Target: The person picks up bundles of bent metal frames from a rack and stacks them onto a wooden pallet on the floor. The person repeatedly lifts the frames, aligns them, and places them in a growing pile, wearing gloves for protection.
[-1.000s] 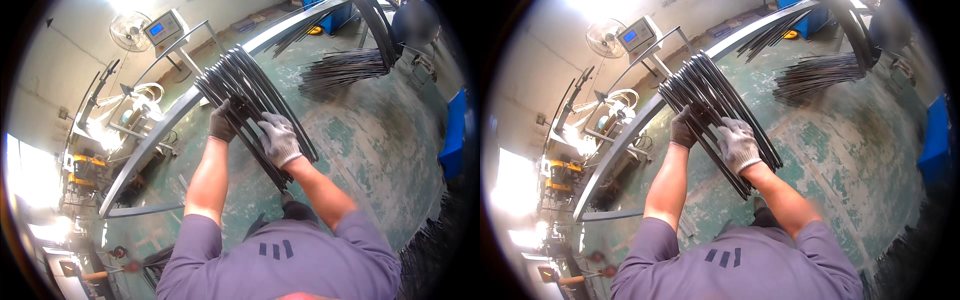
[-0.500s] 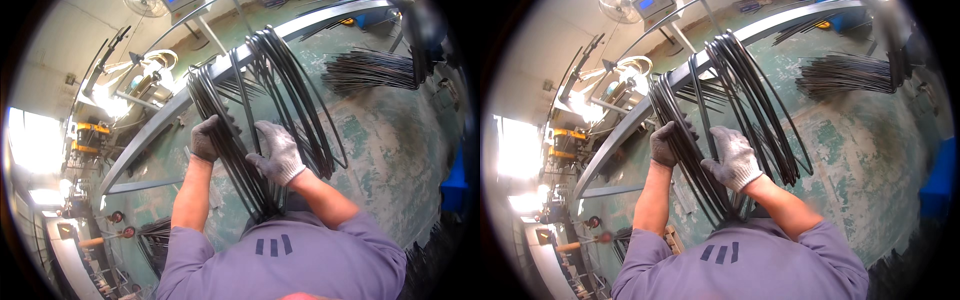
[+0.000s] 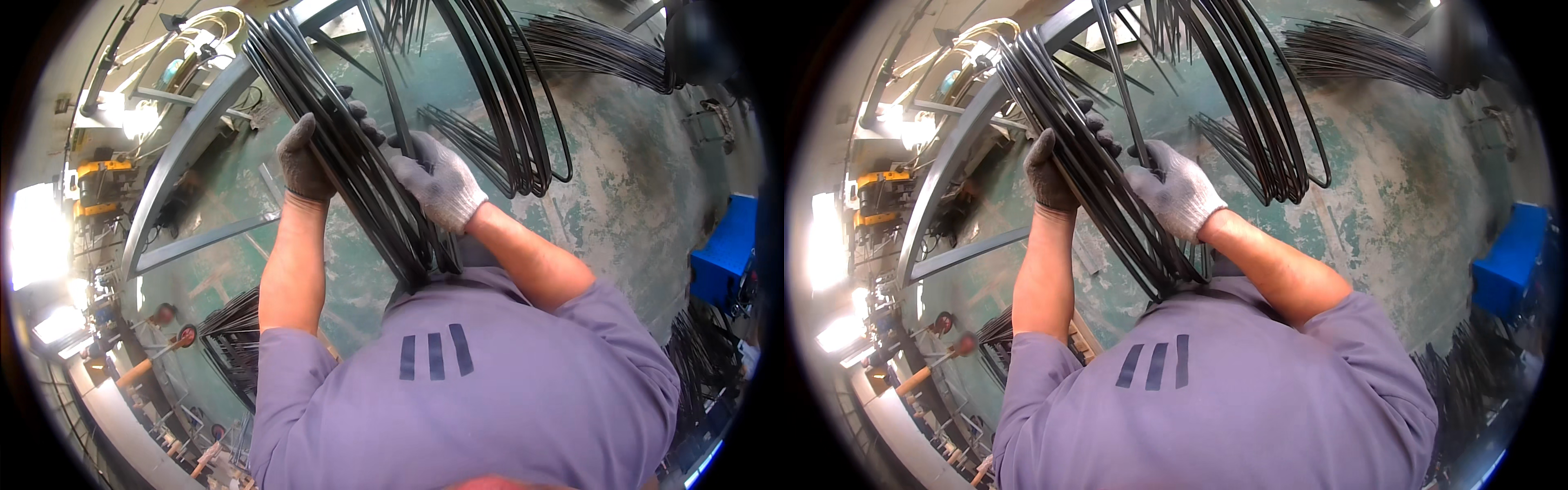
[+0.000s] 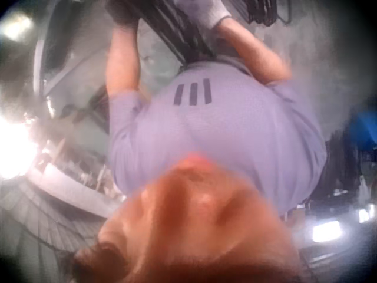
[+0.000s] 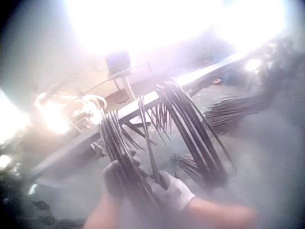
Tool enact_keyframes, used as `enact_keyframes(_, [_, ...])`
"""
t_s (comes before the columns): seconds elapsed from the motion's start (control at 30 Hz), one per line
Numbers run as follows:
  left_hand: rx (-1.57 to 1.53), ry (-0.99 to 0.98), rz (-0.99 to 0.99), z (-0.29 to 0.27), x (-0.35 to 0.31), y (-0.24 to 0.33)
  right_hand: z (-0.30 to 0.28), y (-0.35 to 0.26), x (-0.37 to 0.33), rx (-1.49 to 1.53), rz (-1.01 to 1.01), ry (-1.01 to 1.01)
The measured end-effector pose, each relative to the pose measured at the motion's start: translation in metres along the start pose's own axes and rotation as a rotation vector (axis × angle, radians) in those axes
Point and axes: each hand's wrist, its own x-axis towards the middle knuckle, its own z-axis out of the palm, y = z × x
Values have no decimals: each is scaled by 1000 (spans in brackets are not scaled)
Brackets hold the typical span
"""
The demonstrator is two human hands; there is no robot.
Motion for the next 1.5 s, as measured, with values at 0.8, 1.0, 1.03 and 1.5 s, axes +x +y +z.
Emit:
enact_keyframes(0.8, [65,-46,2,-12,7,17,73,212,-114,479,747,132])
enact_keyframes(1.0, [79,60,8,-6,17,6,112,255,-58,1645,938,21])
enact_keyframes(1.03, [74,65,3,-9,15,5,114,256,-44,1793,883,-12])
enact_keyframes(1.5, [345,218,26,38,-47,48,183,292,33,1596,1194,-229])
